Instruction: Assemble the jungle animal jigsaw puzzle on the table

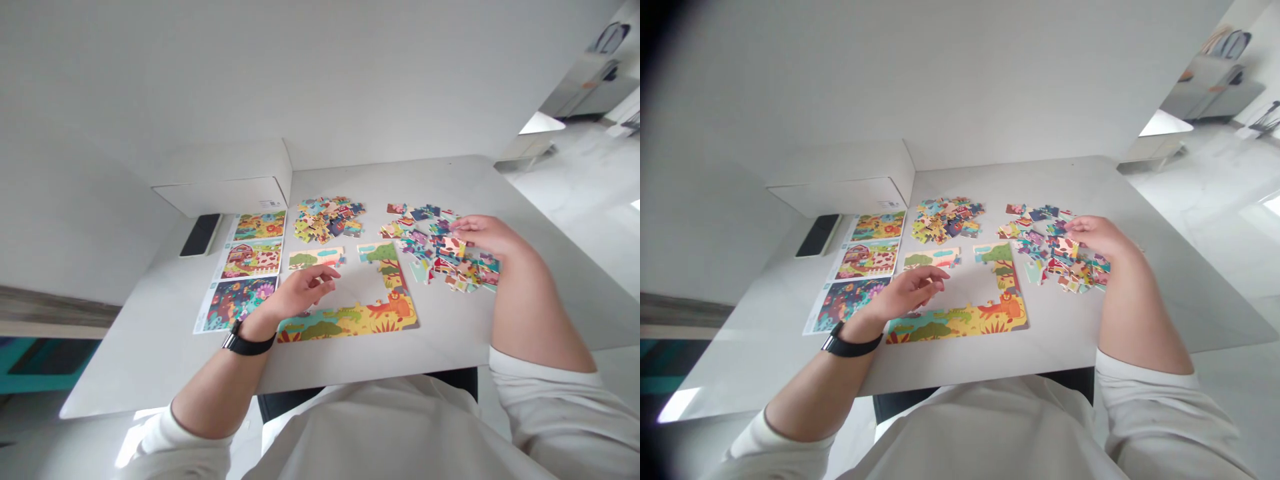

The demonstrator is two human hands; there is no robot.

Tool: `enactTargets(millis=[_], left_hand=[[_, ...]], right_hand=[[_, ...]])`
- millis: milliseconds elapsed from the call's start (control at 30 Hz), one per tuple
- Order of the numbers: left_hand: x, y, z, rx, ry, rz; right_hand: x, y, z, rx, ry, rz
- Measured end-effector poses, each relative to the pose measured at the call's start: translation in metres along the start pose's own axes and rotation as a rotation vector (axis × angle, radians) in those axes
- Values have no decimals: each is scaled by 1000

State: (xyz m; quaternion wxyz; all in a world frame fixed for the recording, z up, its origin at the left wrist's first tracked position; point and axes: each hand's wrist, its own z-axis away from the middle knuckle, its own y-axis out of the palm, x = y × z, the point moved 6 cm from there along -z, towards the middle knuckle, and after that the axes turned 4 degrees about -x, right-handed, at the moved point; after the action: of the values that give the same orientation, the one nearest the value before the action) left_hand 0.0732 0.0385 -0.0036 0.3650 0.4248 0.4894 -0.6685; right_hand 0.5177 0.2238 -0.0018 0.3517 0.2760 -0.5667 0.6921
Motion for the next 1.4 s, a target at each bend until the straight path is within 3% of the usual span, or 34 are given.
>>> enactTargets(millis=[167,533,933,1167,1300,1400], left_hand=[[-4,8,3,103,36,-19],[-9,8,3,120,71,-69],[-6,9,2,152,93,-95],[-7,8,1,152,87,-85],[-8,9,1,157,79,-96],[-7,10,1,161,66,-113]], right_hand=[[1,8,0,79,-25,39],[29,28,16,188,-89,-58],[44,51,24,317,-185,-63],[28,35,23,377,-119,95],[18,18,28,398,-35,74],[18,17,34,452,2,108]])
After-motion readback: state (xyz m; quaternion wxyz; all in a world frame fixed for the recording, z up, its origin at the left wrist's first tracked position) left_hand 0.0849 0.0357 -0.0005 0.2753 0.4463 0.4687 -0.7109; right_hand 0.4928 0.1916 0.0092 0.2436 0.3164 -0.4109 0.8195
